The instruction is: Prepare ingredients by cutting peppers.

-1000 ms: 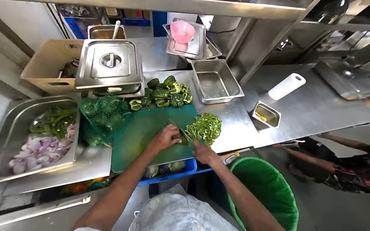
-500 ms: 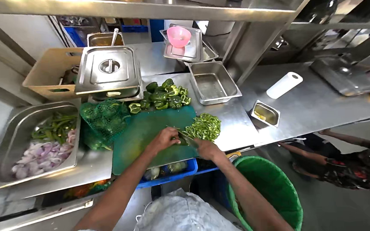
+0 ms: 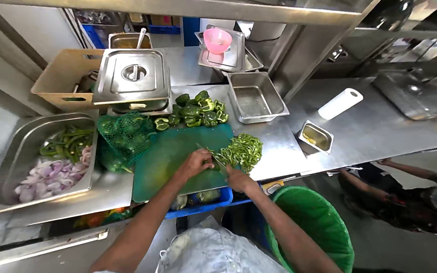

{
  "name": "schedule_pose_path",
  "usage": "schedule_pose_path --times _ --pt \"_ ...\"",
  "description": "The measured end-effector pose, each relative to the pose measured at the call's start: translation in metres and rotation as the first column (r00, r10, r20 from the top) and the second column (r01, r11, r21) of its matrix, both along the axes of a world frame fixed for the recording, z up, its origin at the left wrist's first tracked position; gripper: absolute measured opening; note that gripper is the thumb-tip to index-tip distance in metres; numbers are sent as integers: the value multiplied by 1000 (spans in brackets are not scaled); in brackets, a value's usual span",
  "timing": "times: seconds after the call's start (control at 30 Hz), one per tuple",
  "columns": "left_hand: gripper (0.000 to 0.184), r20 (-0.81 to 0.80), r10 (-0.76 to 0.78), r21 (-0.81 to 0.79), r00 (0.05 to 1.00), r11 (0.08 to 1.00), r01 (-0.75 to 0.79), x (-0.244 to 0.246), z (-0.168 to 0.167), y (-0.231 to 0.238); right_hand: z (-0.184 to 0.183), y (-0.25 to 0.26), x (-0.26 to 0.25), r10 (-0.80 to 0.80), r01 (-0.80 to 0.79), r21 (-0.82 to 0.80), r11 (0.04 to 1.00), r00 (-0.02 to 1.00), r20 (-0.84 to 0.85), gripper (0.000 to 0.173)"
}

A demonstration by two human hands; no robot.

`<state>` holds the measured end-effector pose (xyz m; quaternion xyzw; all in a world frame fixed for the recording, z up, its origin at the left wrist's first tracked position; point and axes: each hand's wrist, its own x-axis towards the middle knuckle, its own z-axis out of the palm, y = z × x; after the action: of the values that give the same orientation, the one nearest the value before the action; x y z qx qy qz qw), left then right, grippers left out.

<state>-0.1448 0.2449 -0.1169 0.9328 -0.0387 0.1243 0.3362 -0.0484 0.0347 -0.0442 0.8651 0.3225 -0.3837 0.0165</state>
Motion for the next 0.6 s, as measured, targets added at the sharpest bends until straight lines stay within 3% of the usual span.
schedule_pose_path --times 0.07,0.17,0.33,0.47,0.6 --pt "17 -7 2 0 1000 1000 -2 1 1 1 5 1 7 27 -27 2 1000 999 23 45" --pt "18 16 5 -15 1000 1000 -5 0 -1 2 46 -13 13 64 -63 -15 998 997 51 42" --pt "18 24 13 -21 1000 1000 -13 0 -2 -1 2 1 3 16 -16 3 1000 1000 -21 45" --pt "18 22 32 -22 999 999 -32 -1 -1 0 45 -15 12 51 -52 4 999 998 31 41" --pt "17 61 51 -40 997 998 -49 -1 -6 -3 -3 -5 -6 -30 32 44 999 998 -49 50"
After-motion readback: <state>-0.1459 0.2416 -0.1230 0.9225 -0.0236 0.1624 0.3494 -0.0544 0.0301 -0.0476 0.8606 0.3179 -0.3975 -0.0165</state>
